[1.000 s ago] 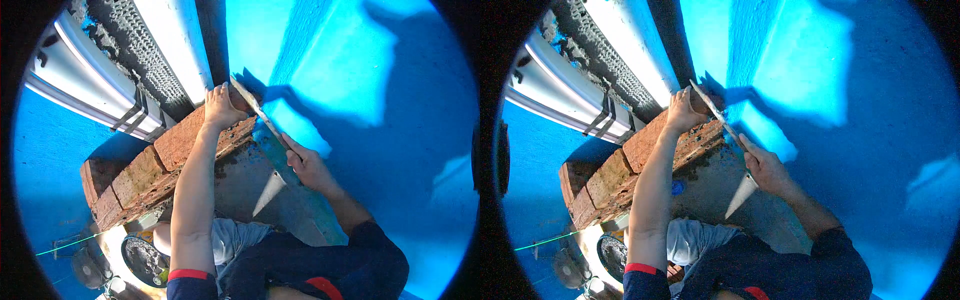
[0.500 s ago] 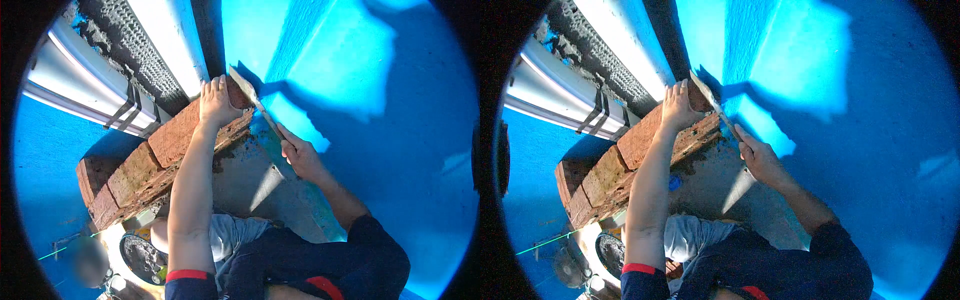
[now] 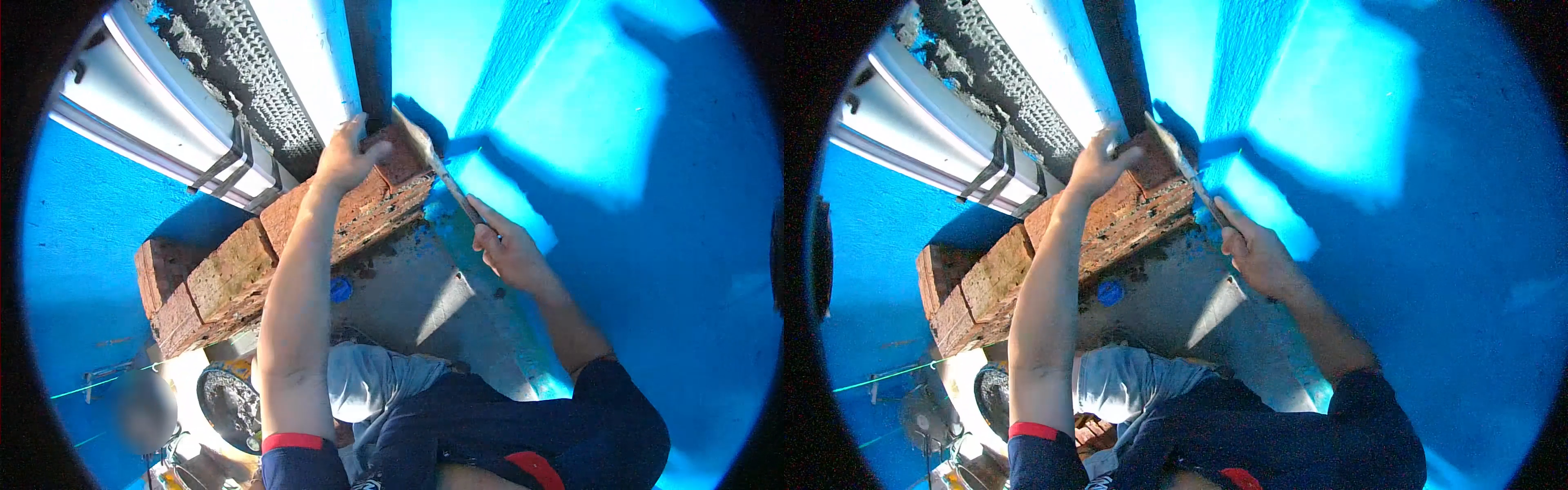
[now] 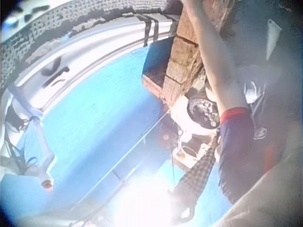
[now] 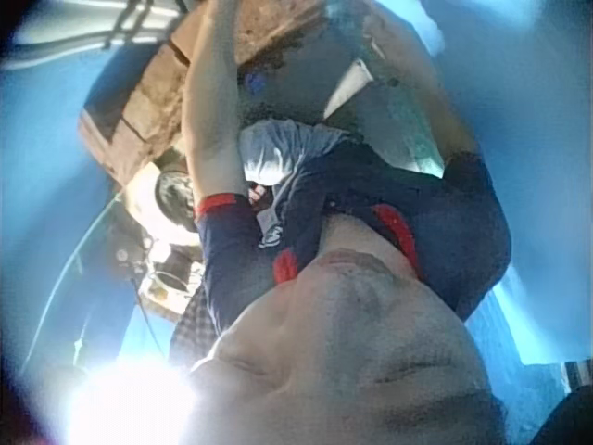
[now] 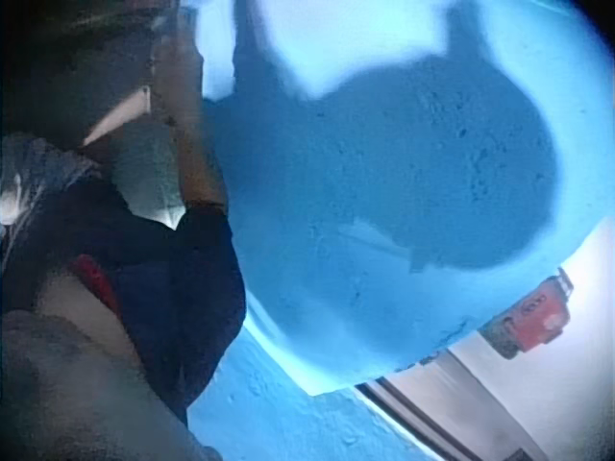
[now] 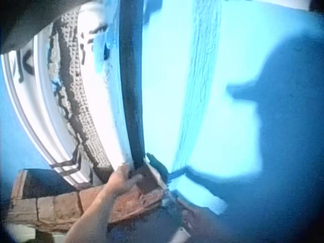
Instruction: The person lays bricks to build a wall, applying mortar with a trowel, placing bricks along a guide line, and scraping away excess mortar.
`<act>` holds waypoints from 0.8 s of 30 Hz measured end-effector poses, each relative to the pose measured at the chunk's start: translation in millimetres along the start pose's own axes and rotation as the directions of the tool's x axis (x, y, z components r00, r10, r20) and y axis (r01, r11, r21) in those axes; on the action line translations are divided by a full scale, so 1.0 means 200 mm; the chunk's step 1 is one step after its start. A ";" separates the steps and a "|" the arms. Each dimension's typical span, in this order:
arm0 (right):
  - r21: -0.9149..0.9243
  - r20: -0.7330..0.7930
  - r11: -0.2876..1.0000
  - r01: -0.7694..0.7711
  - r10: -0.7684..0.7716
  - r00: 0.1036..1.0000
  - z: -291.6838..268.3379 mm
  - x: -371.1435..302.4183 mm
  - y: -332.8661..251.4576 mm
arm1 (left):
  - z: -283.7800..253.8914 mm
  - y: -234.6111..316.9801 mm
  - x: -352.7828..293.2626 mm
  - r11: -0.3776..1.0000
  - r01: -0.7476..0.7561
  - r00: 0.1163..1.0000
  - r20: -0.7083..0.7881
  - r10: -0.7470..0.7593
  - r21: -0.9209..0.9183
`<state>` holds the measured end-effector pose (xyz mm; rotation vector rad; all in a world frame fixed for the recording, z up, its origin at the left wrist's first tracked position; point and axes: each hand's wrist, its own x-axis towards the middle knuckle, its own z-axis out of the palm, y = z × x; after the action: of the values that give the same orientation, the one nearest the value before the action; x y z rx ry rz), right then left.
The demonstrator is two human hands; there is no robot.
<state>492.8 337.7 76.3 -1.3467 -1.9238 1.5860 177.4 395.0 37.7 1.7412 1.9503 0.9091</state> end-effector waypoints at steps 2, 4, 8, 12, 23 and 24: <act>-0.069 0.002 0.995 0.074 -0.074 0.997 -0.03 0.02 0.00 | -0.04 -0.06 -0.06 0.992 -0.100 0.983 -0.145 0.111 0.080; -0.080 -0.011 0.989 0.127 -0.128 0.992 -0.05 0.02 -0.07 | -0.02 -0.07 -0.12 0.997 0.010 1.000 0.017 -0.011 0.072; -0.085 -0.156 0.960 0.268 -0.279 0.948 -0.04 -0.01 -0.26 | 0.08 0.00 -0.22 0.966 -0.067 0.979 -0.168 0.112 0.250; -0.109 -0.182 0.936 0.335 -0.350 0.919 0.05 0.08 -0.18 | 0.09 0.02 -0.21 0.970 -0.069 0.979 -0.169 0.111 0.234; -0.269 -0.024 0.936 0.228 -0.243 0.970 0.09 0.13 -0.11 | 0.09 0.00 -0.20 0.967 -0.101 0.979 -0.151 0.139 0.235; -0.235 -0.003 0.954 0.186 -0.193 0.981 0.08 0.13 -0.15 | 0.09 -0.03 -0.20 0.955 -0.120 0.971 -0.169 0.170 0.273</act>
<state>454.0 350.1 89.5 -1.2159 -2.2056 1.2777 192.1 359.3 15.1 2.0359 2.1706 0.9333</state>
